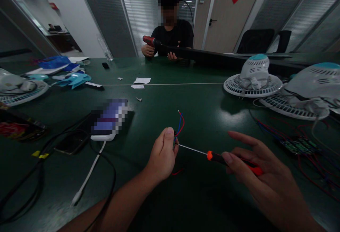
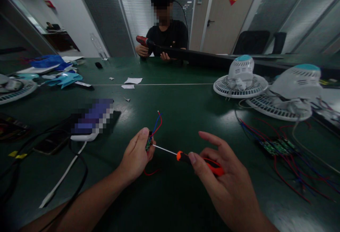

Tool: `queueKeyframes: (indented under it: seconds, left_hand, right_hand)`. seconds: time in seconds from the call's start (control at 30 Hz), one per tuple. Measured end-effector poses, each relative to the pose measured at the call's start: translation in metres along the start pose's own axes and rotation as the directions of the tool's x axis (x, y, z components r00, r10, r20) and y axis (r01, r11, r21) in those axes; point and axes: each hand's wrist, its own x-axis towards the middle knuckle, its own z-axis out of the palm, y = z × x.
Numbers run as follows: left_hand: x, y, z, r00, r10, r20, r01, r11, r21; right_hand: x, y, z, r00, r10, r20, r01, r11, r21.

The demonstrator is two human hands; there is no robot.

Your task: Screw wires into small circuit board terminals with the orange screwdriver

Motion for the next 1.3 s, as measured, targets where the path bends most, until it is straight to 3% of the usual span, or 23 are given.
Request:
queueKeyframes:
  seconds: [0.17, 0.43, 0.8, 1.1, 1.3]
  left_hand:
    - [-0.001, 0.002, 0.001, 1.000, 0.011, -0.005, -0.011, 1.000, 0.030]
    - [-0.001, 0.004, 0.000, 1.000, -0.002, -0.004, 0.003, 0.999, 0.045]
    - [-0.001, 0.003, 0.000, 1.000, 0.003, -0.010, -0.003, 1.000, 0.019]
    - [-0.003, 0.003, -0.002, 1.000, 0.008, -0.025, -0.006, 0.998, 0.061]
    - [-0.004, 0.011, -0.001, 0.999, 0.021, 0.027, -0.024, 0.996, 0.088]
  right_hand:
    - [-0.004, 0.002, 0.000, 0.999, 0.023, 0.036, -0.025, 0.998, 0.057]
    - [-0.002, 0.004, 0.001, 0.971, 0.202, 0.130, -0.218, 0.968, 0.124]
    - [-0.006, 0.002, 0.002, 0.996, -0.040, 0.077, 0.039, 0.999, 0.020]
    - [-0.004, 0.002, 0.003, 0.993, -0.100, 0.068, 0.102, 0.995, -0.023]
    - [-0.003, 0.000, 0.000, 0.991, -0.122, 0.062, 0.123, 0.992, -0.011]
